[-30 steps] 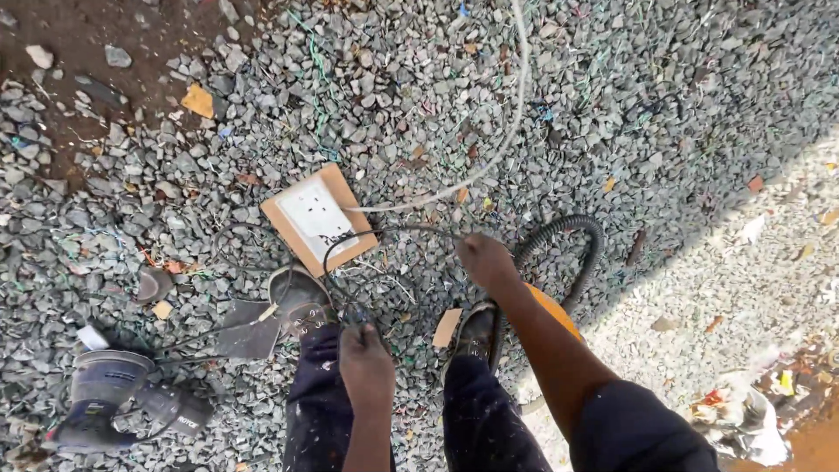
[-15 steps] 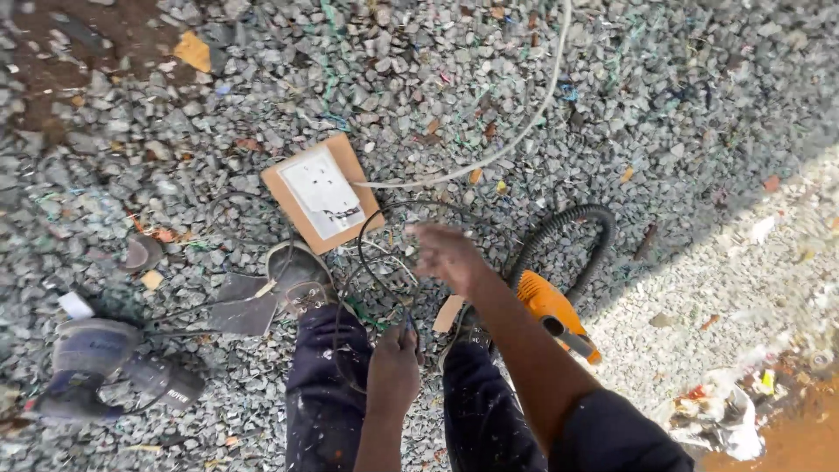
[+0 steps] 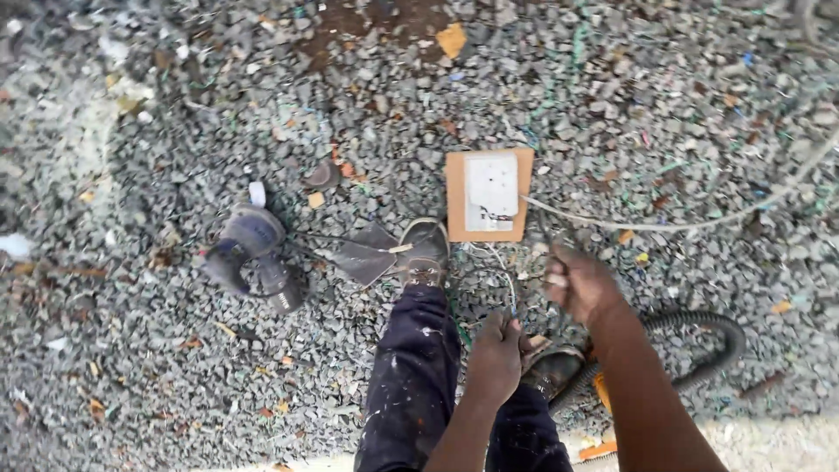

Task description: Wiring an electrical socket by stripping and connecting wires

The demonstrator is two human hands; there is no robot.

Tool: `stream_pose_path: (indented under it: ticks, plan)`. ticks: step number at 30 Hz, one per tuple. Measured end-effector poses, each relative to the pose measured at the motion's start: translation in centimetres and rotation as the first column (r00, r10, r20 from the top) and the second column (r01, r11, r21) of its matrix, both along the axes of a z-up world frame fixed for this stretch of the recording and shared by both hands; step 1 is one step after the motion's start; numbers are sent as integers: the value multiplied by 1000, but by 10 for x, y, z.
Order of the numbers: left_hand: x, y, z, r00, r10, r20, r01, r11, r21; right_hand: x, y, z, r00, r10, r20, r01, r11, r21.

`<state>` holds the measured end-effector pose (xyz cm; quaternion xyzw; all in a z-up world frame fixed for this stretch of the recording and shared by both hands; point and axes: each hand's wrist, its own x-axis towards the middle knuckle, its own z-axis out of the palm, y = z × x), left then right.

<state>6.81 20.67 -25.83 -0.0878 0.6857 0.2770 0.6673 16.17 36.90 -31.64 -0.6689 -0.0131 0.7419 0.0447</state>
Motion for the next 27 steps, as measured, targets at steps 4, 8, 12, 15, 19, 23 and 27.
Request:
stream_pose_path:
  ticks: [4, 8, 12, 15, 19, 23, 27]
  plan:
    - [-12, -4, -2, 962, 219, -163, -199, 971, 133, -32, 8, 42, 857, 201, 474, -280, 955, 100]
    - [-24, -2, -2, 849, 513, -129, -489, 854, 177, -13, -12, 36, 961, 46, 274, -220, 727, 650]
    - [-29, -9, -11, 689, 725, -14, -704, 674, 223, -18, -11, 38, 861, 296, 414, -502, 629, 593]
    - [-36, -9, -11, 623, 782, -10, -765, 612, 200, -53, 6, 34, 256, 809, 530, -949, 313, -20]
    - [-48, -12, -4, 500, 865, 44, -838, 470, 279, -87, -12, 41, 3, 798, 603, -995, 65, -81]
    - [-74, -9, 15, 421, 904, 72, -883, 390, 260, -127, -20, 64, 179, 641, 746, -919, -162, 361]
    - [-62, -13, -21, 378, 926, -6, -858, 352, 374, -166, -41, 87, 537, 841, 61, -712, 413, 568]
